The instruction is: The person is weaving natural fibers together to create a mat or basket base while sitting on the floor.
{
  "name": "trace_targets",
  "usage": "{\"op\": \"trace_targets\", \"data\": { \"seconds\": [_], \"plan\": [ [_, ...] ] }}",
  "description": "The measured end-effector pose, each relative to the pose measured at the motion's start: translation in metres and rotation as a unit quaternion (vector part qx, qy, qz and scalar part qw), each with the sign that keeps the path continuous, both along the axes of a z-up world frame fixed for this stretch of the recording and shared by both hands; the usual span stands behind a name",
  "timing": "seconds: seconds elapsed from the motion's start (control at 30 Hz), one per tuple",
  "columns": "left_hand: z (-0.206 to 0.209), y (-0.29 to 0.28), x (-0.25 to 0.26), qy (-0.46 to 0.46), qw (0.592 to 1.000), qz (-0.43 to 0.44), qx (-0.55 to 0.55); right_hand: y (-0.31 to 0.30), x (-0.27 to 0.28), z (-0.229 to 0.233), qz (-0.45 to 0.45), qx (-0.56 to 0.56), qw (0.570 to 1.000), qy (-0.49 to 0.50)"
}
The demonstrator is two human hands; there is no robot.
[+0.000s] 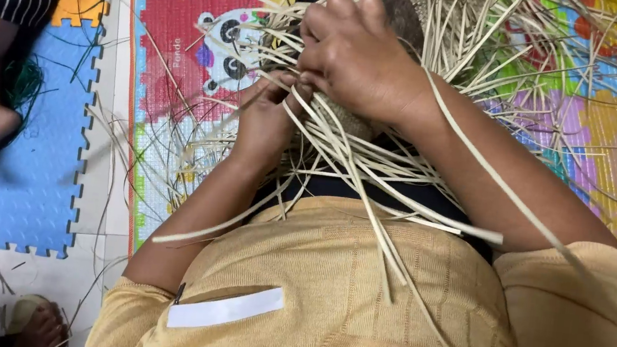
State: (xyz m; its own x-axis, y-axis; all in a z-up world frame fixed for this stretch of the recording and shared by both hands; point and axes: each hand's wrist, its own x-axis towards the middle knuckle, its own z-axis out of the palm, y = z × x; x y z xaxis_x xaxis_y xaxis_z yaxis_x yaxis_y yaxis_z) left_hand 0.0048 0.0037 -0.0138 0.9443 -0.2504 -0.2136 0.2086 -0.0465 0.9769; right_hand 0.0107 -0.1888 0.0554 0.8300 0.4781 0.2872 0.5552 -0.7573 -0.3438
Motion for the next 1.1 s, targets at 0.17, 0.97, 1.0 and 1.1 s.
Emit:
{"op": "trace_targets", "data": {
  "seconds": [0.17, 0.97, 1.0, 1.1],
  "plan": [
    [-0.009, 0.002, 0.004, 0.102, 0.989, 0.055, -0.091, -0.006, 0.001, -0.019, 0.021, 0.042, 0.999, -0.027],
    [-0.016, -0.002, 0.002, -0.362, 0.929, -0.041, 0.063, 0.002, -0.040, -0.004, 0.051, 0.256, 0.959, 0.110],
    [-0.015, -0.004, 0.001, -0.360, 0.930, -0.039, 0.063, 0.006, -0.046, -0.008, 0.053, 0.255, 0.959, 0.113],
    [-0.009, -0.009, 0.003, -0.329, 0.944, -0.013, 0.040, 0.012, -0.061, -0.023, 0.109, 0.301, 0.938, 0.129]
  ]
}}
